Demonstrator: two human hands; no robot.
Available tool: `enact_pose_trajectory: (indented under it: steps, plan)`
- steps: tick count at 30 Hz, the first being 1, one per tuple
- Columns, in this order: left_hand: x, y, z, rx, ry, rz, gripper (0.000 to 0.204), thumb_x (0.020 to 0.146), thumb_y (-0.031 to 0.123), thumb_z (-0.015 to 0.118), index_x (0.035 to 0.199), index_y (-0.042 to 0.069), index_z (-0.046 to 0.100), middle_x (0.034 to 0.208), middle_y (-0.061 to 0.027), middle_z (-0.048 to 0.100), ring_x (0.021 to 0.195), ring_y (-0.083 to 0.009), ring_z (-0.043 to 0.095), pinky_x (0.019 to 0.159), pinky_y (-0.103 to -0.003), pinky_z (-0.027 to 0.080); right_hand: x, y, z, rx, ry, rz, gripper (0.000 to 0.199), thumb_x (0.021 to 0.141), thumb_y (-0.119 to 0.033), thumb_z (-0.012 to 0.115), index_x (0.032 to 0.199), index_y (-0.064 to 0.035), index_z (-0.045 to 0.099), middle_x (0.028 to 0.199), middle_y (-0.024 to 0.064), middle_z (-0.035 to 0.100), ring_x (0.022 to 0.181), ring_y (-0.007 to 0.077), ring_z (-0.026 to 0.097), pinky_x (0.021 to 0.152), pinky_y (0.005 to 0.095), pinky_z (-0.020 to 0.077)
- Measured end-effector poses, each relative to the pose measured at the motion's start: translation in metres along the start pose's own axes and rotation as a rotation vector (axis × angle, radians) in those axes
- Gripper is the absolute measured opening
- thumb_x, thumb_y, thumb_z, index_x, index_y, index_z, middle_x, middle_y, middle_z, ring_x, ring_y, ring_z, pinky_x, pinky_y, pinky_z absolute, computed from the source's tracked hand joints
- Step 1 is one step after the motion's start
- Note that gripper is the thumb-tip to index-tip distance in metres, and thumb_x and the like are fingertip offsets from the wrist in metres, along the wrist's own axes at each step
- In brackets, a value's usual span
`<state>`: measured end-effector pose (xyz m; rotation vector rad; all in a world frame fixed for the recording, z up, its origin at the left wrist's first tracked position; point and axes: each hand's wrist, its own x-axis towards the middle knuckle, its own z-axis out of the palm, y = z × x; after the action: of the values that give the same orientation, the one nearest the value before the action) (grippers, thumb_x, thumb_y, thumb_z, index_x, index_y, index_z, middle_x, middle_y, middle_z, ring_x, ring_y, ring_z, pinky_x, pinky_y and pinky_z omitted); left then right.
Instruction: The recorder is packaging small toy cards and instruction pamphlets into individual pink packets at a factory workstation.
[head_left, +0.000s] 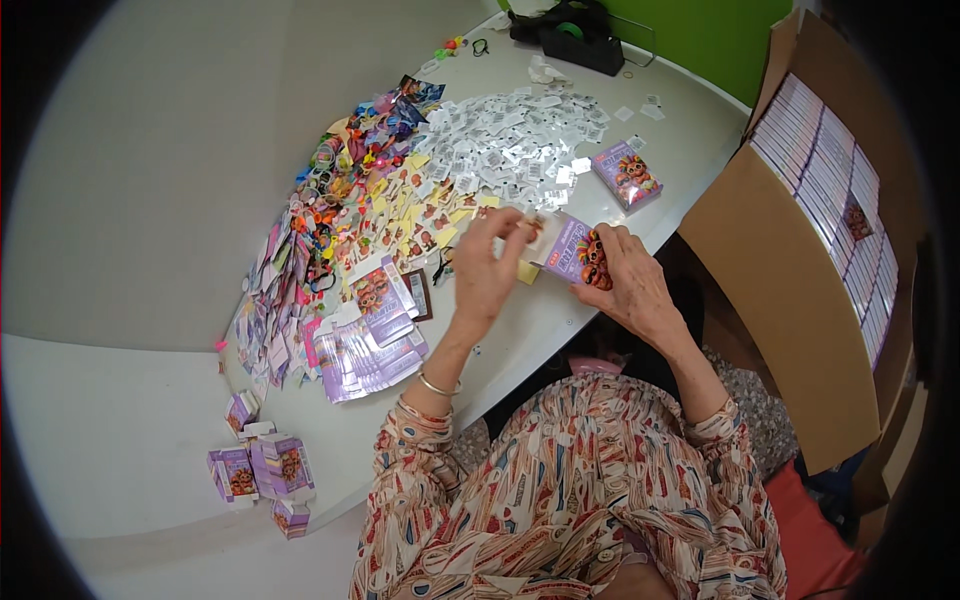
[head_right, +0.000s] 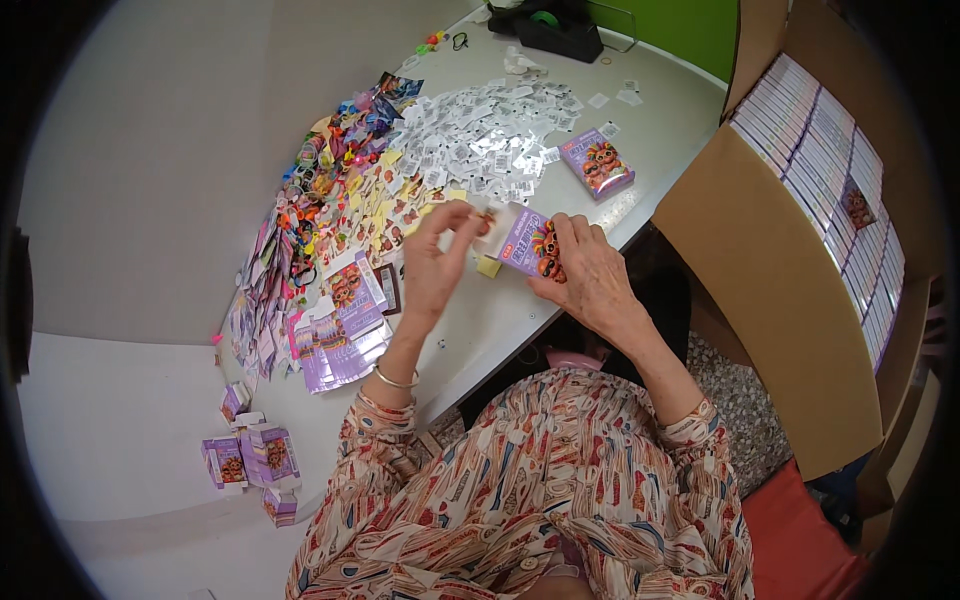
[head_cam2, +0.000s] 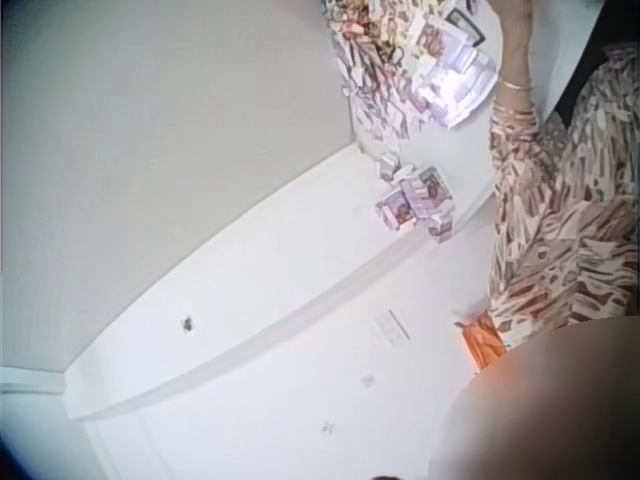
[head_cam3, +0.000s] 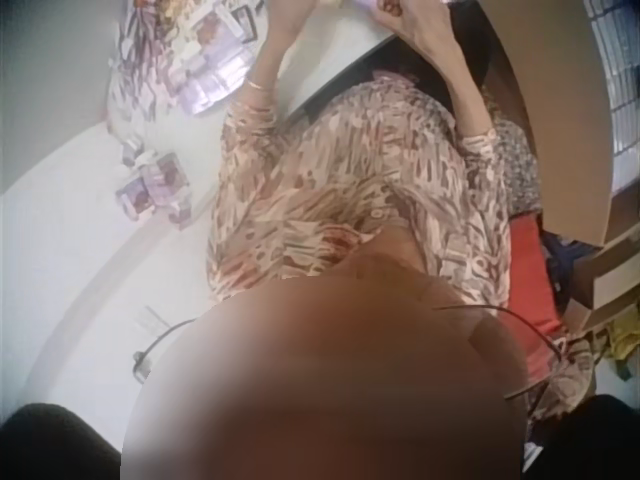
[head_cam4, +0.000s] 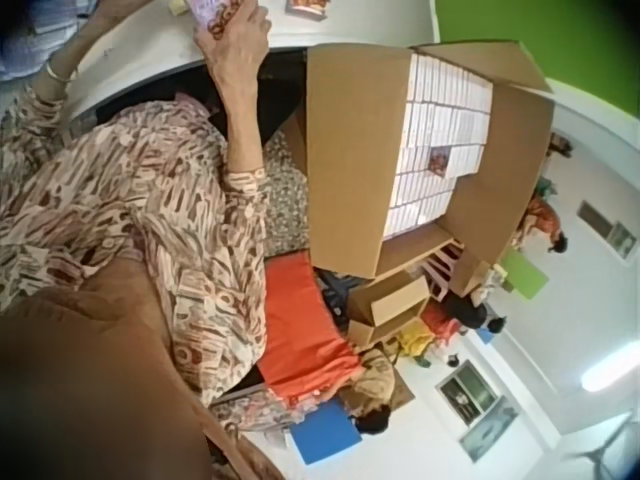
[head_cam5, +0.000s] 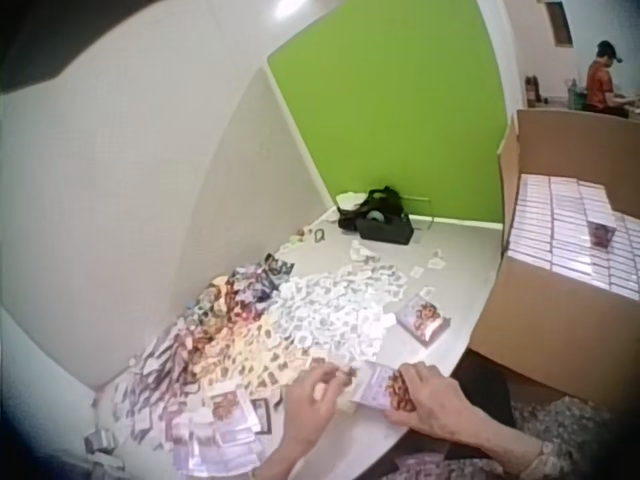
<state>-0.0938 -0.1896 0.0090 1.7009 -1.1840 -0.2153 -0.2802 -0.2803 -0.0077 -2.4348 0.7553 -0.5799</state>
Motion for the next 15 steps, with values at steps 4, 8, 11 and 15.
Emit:
enact_pose_trajectory:
  steps: [4,8,11,15]
  plan:
    - [-0.007,-0.005,0.004,0.229,-0.021,0.215,0.012,0.084,0.008,0.066,0.095,0.003,0.069,0.085,-0.0095,0.067,0.083,-0.0189,0.063,0.077,-0.029,0.048,-0.003,0.005,0.001,-0.005,-0.018,0.014,0.072,0.071,-0.029,0.076,0.126,0.0021,0.041,0.107,0.0183,0.053,0.1,0.036,0.054,0.086,0.0423,0.0464]
    - [0.004,-0.032,-0.016,0.062,-0.026,-0.072,0.014,0.083,0.011,0.068,0.094,0.003,0.069,0.091,-0.01,0.067,0.087,-0.0212,0.062,0.08,-0.03,0.047,-0.007,0.018,-0.008,-0.02,-0.004,0.115,0.073,0.071,-0.03,0.076,0.126,0.0035,0.042,0.104,0.0186,0.053,0.097,0.0363,0.055,0.083,0.0429,0.0459]
    - [-0.009,-0.073,-0.022,0.258,-0.16,0.037,0.016,0.081,0.013,0.069,0.093,0.003,0.069,0.091,-0.0098,0.067,0.086,-0.0231,0.062,0.08,-0.031,0.048,-0.006,0.016,-0.012,-0.043,-0.006,0.126,0.073,0.072,-0.031,0.076,0.126,0.0037,0.041,0.102,0.0191,0.053,0.095,0.0365,0.055,0.082,0.0428,0.0457]
    - [-0.028,-0.073,-0.01,0.451,-0.225,0.051,0.021,0.074,0.017,0.072,0.09,0.006,0.064,0.101,-0.0073,0.059,0.094,-0.0287,0.052,0.087,-0.037,0.041,-0.008,0.017,-0.004,-0.037,-0.01,0.089,0.073,0.072,-0.032,0.075,0.126,0.0035,0.042,0.102,0.0192,0.053,0.095,0.0364,0.055,0.082,0.0425,0.0458]
